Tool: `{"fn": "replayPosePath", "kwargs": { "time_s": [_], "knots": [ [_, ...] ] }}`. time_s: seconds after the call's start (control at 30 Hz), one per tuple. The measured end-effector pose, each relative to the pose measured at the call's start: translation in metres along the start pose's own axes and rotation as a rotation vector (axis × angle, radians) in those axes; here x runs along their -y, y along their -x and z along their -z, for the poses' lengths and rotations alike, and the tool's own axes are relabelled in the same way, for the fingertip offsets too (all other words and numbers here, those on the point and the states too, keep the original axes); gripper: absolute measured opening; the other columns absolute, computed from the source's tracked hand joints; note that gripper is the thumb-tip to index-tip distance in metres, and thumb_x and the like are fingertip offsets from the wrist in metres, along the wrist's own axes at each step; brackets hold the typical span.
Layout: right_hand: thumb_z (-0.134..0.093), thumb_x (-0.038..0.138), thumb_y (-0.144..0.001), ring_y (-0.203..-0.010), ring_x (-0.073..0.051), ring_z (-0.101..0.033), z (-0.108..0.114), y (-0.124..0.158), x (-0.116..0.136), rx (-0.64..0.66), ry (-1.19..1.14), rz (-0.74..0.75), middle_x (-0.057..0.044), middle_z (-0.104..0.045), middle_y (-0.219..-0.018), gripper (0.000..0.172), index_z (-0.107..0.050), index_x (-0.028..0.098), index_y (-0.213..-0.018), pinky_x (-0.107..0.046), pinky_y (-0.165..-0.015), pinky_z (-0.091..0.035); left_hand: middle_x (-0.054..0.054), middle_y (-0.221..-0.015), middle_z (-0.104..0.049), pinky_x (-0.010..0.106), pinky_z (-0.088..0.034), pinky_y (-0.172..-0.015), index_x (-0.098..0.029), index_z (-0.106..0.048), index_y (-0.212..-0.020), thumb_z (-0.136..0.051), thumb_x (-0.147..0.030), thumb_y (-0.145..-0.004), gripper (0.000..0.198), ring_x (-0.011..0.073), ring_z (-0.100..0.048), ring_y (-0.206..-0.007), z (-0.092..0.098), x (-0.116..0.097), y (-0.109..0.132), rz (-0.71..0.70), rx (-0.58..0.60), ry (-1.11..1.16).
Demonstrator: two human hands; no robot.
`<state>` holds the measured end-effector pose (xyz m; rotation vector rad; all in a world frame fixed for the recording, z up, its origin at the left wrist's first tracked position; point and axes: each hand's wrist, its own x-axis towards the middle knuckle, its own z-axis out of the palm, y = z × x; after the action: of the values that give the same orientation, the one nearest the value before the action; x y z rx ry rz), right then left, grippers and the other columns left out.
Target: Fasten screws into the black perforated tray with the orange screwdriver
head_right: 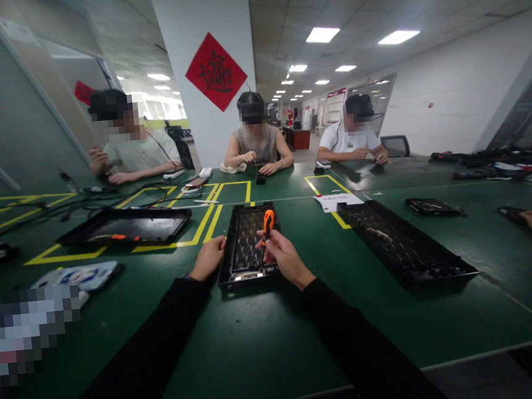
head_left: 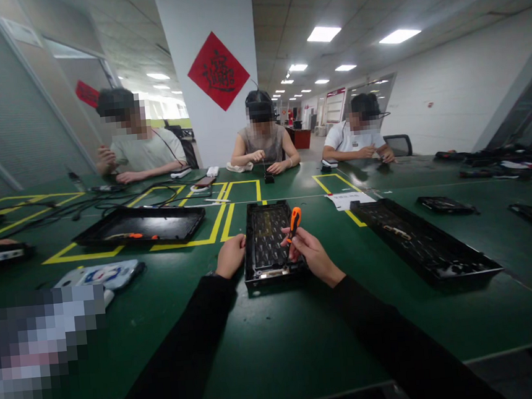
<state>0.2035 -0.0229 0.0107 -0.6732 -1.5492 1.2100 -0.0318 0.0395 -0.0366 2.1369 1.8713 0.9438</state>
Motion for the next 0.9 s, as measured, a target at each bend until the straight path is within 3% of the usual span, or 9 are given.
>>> {"fn": "replayPosePath", "kwargs": {
  "time_s": [0.33, 0.57, 0.7, 0.9],
  "knots": [
    [-0.053, 0.038, -0.083, -0.051, -0.007, -0.05, -0.0036, 0.0005, -0.0013, -0.032, -0.007, 0.02, 0.002, -0.06, -0.073, 0.031, -0.041, 0.019, -0.105, -0.02, -0.05, -0.041, -0.002, -0.056, -0.041, 0.024, -0.02, -0.055, -0.019, -0.03, -0.059, -0.043, -0.022, -0.072, 0.019, 0.0119, -0.037, -0.057, 0.0003, 0.0005, -0.001, -0.007, -0.001, 0.008],
    [-0.052, 0.038, -0.083, -0.052, -0.007, -0.051, -0.0016, -0.0015, -0.0043, -0.049, -0.003, 0.033, -0.002, -0.062, -0.081, 0.024, -0.044, 0.019, -0.095, -0.021, -0.049, -0.042, -0.003, -0.055, -0.04, 0.024, -0.019, -0.054, -0.019, -0.028, -0.058, -0.043, -0.022, -0.072, 0.02, 0.0112, -0.036, -0.057, 0.0, 0.0003, -0.0008, -0.003, -0.002, 0.01],
    [-0.046, 0.04, -0.086, -0.054, -0.007, -0.051, 0.0001, -0.002, -0.0041, -0.06, 0.001, 0.031, -0.005, -0.06, -0.092, 0.029, -0.052, 0.017, -0.103, -0.022, -0.05, -0.043, -0.003, -0.055, -0.038, 0.024, -0.019, -0.054, -0.019, -0.027, -0.058, -0.042, -0.021, -0.072, 0.021, 0.011, -0.035, -0.056, 0.0003, -0.0003, -0.0006, -0.01, -0.004, 0.001],
    [-0.045, 0.039, -0.087, -0.055, -0.008, -0.051, -0.0016, -0.0002, -0.0001, -0.044, 0.004, 0.017, -0.004, -0.06, -0.089, 0.035, -0.052, 0.018, -0.113, -0.022, -0.05, -0.043, -0.003, -0.055, -0.038, 0.024, -0.018, -0.054, -0.019, -0.027, -0.058, -0.042, -0.022, -0.073, 0.021, 0.0111, -0.034, -0.056, 0.0017, -0.0018, 0.0006, -0.007, -0.006, -0.002]
  ]
}}
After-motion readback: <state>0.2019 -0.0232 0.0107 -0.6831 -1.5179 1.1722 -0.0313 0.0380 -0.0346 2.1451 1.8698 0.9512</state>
